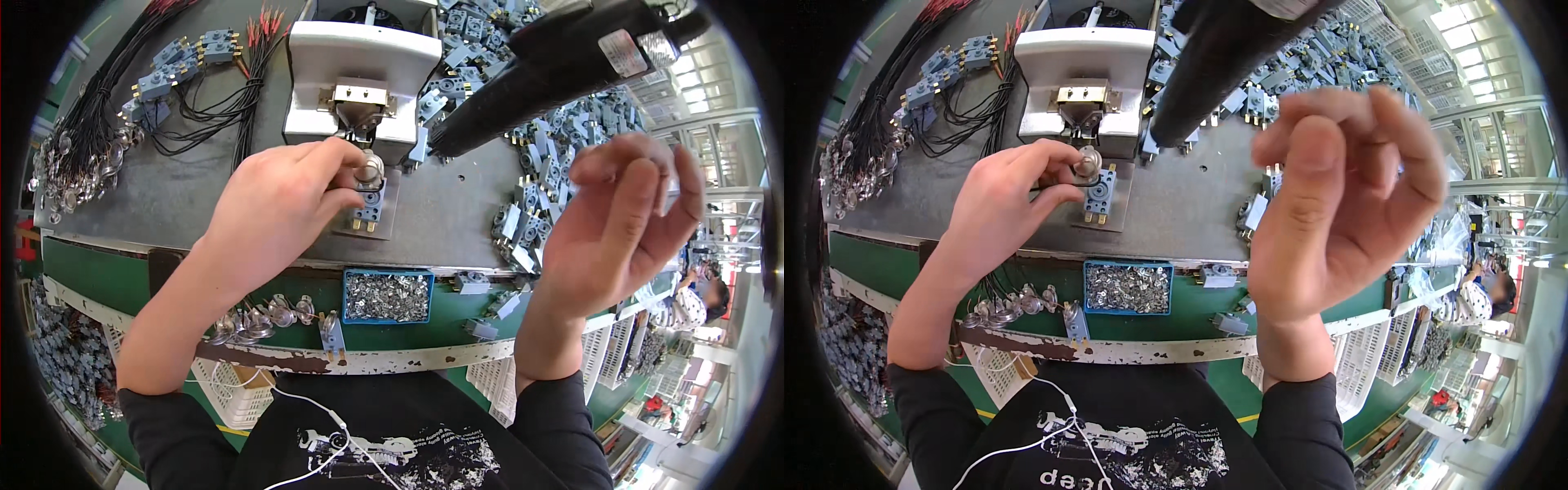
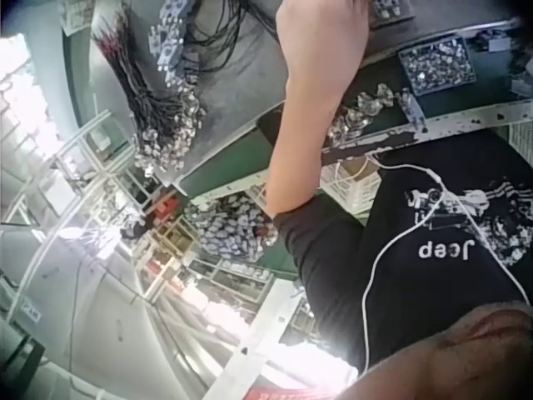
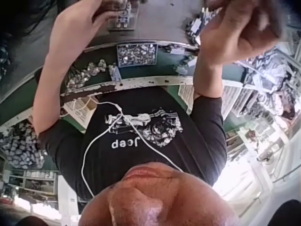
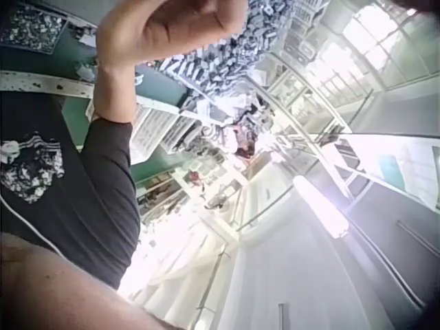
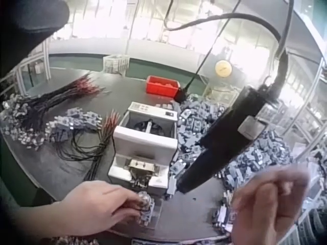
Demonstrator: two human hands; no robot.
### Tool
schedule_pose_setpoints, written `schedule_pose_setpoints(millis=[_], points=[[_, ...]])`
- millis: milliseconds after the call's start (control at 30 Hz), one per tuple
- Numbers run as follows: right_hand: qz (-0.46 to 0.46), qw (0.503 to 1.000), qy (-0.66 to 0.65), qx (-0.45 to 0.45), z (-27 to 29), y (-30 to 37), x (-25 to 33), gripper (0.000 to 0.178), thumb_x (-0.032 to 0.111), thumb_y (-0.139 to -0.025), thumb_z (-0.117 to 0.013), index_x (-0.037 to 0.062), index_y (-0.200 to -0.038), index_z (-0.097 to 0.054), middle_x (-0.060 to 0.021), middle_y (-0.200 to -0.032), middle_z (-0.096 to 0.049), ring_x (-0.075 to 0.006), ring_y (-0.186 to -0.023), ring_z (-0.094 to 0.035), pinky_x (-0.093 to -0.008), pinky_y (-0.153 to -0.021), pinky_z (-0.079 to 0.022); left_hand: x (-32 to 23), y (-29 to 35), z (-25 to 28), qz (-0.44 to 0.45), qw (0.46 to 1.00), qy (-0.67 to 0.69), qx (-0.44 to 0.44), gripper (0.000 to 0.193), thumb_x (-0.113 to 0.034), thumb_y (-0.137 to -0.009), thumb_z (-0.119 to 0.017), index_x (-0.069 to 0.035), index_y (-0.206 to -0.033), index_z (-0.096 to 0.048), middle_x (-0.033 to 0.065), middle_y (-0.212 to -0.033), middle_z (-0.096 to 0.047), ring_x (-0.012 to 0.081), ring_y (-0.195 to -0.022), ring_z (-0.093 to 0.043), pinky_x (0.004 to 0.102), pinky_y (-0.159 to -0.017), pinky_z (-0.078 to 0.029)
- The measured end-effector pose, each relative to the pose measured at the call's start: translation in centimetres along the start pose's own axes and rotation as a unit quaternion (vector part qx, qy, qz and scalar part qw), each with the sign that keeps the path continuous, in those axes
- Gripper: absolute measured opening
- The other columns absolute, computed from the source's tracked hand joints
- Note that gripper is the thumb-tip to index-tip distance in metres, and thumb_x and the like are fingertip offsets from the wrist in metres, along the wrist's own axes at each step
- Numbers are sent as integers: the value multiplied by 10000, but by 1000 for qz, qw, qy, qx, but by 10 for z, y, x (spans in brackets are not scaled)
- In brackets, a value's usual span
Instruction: Assembling small electronic parts on a production line using an electric screwdriver.
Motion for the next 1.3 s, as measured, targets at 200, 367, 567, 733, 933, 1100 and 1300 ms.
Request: schedule_pose_setpoints(millis=[200,367,567,733,933,1100,1300], points=[[-18,999,3,-39,-18,-3,-11,597,216,-1100,-509,69,-1607,-232,-260,-1418,-521,-329,-1226,-607,-447,-1028,-502,10,8,-15,5,996,-52,73,222,-168,-832,-793,-65,-1014,-721,74,-856,-705,294,-814,-691,412,-742,-544],[-95,995,23,-19,-38,-9,0,1028,340,-897,-810,18,-1631,-165,-258,-1509,-447,-332,-1360,-520,-453,-1071,-500,15,3,-5,-31,990,-71,119,206,-171,-836,-778,-80,-1017,-737,65,-858,-704,292,-891,-688,423,-809,-531],[-88,986,-58,-129,-72,-25,-15,725,123,-880,-821,-12,-1455,-400,-195,-1204,-629,-241,-1007,-664,-352,-795,-584,10,-2,-8,-23,990,-61,127,209,-214,-844,-787,-102,-1010,-725,68,-845,-702,285,-882,-678,418,-808,-534],[-150,973,-102,-143,-87,-52,-3,573,79,-871,-821,-1,-1329,-486,-138,-1034,-661,-195,-835,-661,-314,-698,-569,13,1,-13,-6,991,-53,120,202,-242,-855,-785,-110,-974,-688,54,-820,-691,276,-874,-675,410,-789,-535],[-229,945,-160,-167,-111,-71,3,394,26,-859,-822,11,-1177,-589,-70,-830,-700,-140,-629,-657,-269,-582,-551,15,4,-14,13,988,-51,144,213,-259,-893,-754,-100,-1000,-661,62,-833,-680,291,-889,-678,432,-788,-533],[-173,964,-143,-141,-138,-57,-26,466,-75,-879,-765,17,-1233,-477,-50,-883,-657,-107,-707,-651,-254,-576,-521,14,3,-12,21,986,-53,157,217,-268,-906,-742,-98,-1017,-664,69,-847,-688,296,-912,-683,441,-808,-538],[-178,954,-211,-115,-140,-60,-23,616,-108,-876,-748,17,-1368,-398,-71,-968,-643,-114,-795,-657,-254,-629,-538,14,1,-11,9,985,-50,166,252,-311,-916,-734,-103,-1044,-671,62,-883,-711,293,-923,-689,438,-822,-539]])
Point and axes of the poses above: each hand's wrist, its own y-axis away from the middle knuckle, its own z-axis out of the back of the hand, x = y × z, the point moved 1 cm from there along -y, towards the middle knuckle
